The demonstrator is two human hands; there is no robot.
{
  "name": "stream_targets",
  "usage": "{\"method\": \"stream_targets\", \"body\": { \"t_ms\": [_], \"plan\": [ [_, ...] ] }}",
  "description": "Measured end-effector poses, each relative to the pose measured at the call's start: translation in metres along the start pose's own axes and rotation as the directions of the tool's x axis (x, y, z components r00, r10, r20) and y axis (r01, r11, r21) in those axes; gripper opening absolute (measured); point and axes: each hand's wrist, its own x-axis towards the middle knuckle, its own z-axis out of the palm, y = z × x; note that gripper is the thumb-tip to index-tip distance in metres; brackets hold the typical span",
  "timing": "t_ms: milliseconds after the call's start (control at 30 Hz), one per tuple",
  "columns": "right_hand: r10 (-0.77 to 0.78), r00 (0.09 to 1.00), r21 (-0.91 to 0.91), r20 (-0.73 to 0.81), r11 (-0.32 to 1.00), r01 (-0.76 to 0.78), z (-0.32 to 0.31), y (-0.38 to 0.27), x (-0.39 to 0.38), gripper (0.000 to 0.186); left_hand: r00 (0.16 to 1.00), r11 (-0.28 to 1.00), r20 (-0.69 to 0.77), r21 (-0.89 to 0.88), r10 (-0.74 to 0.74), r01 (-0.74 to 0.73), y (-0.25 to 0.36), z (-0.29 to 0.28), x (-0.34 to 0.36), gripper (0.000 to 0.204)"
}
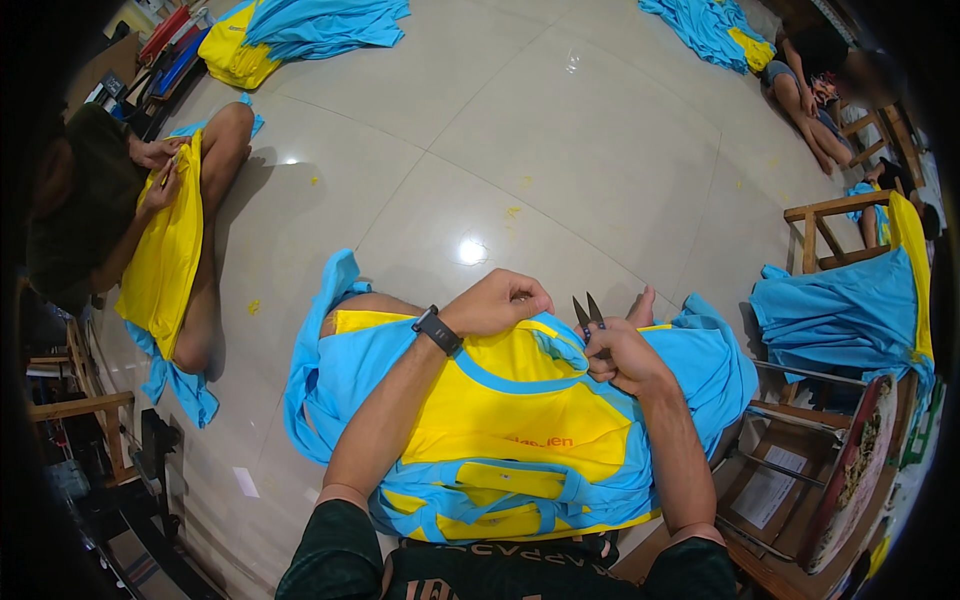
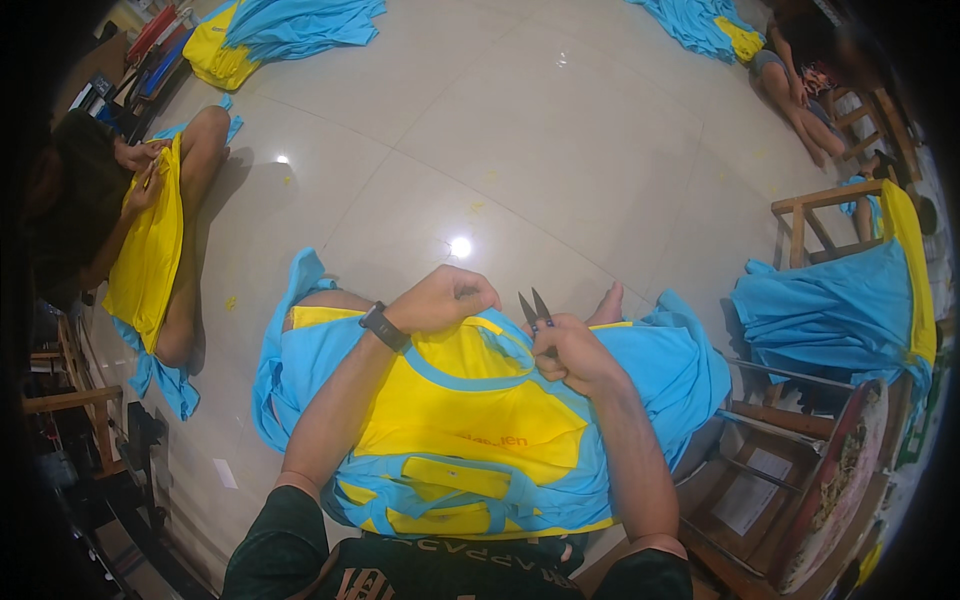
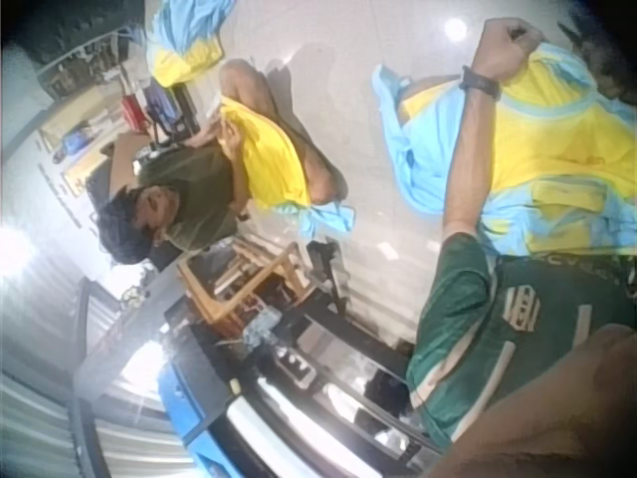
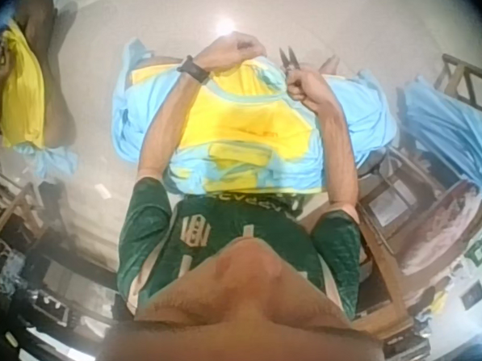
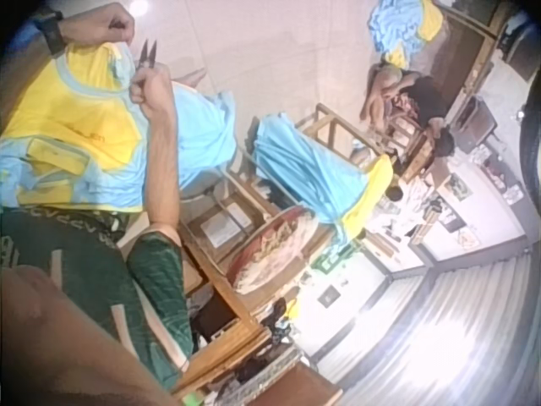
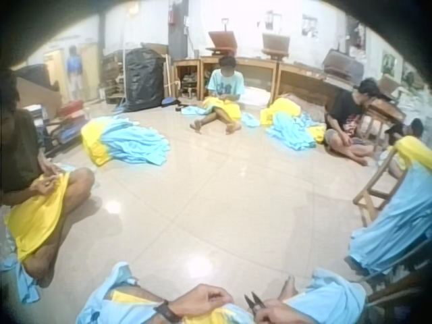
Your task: The person uses scissors to cut the collar and shoulder seams of a yellow and blue t-shirt. They trim the neckline and remove the sleeves, working on the garment while sitting on the floor.
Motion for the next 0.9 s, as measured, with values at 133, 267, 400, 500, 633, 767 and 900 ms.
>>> {"method": "stream_targets", "body": {
  "t_ms": [133, 267, 400, 500, 633, 767, 900],
  "plan": [
    [-0.005, 0.99, -0.054, -0.14, 0.999, -0.003, 0.007, -0.002, -0.002, 0.016, 0.999, 0.996, 0.016, 0.079, 0.028, -0.029, 0.002, -0.004, -0.002, 0.024],
    [-0.013, 0.986, -0.213, -0.166, 0.977, -0.023, 0.013, -0.001, 0.001, 0.021, 0.999, 0.999, 0.017, 0.02, 0.03, -0.03, 0.007, -0.012, -0.007, 0.024],
    [-0.018, 0.985, -0.162, -0.173, 0.987, -0.011, 0.013, 0.0, 0.002, 0.021, 0.997, 0.997, 0.027, 0.033, 0.074, -0.075, 0.014, -0.018, -0.017, 0.029],
    [-0.016, 0.984, -0.144, -0.176, 0.99, -0.01, 0.012, -0.001, 0.002, 0.021, 0.988, 0.988, 0.082, 0.089, -0.134, 0.127, 0.015, -0.024, -0.028, 0.03],
    [-0.016, 0.984, -0.121, -0.179, 0.993, -0.006, 0.014, -0.002, 0.002, 0.02, 0.974, 0.96, 0.067, 0.169, 0.215, -0.224, 0.006, -0.016, -0.029, 0.035],
    [-0.042, 0.978, -0.146, -0.206, 0.989, 0.012, 0.017, -0.002, 0.002, 0.02, 0.989, 0.976, -0.064, 0.183, 0.131, -0.117, -0.006, -0.007, -0.027, 0.03],
    [-0.064, 0.966, -0.252, -0.251, 0.968, -0.002, 0.019, -0.002, 0.003, 0.02, 0.987, 0.989, -0.134, 0.131, 0.091, -0.073, -0.012, -0.004, -0.025, 0.021]
  ]
}}
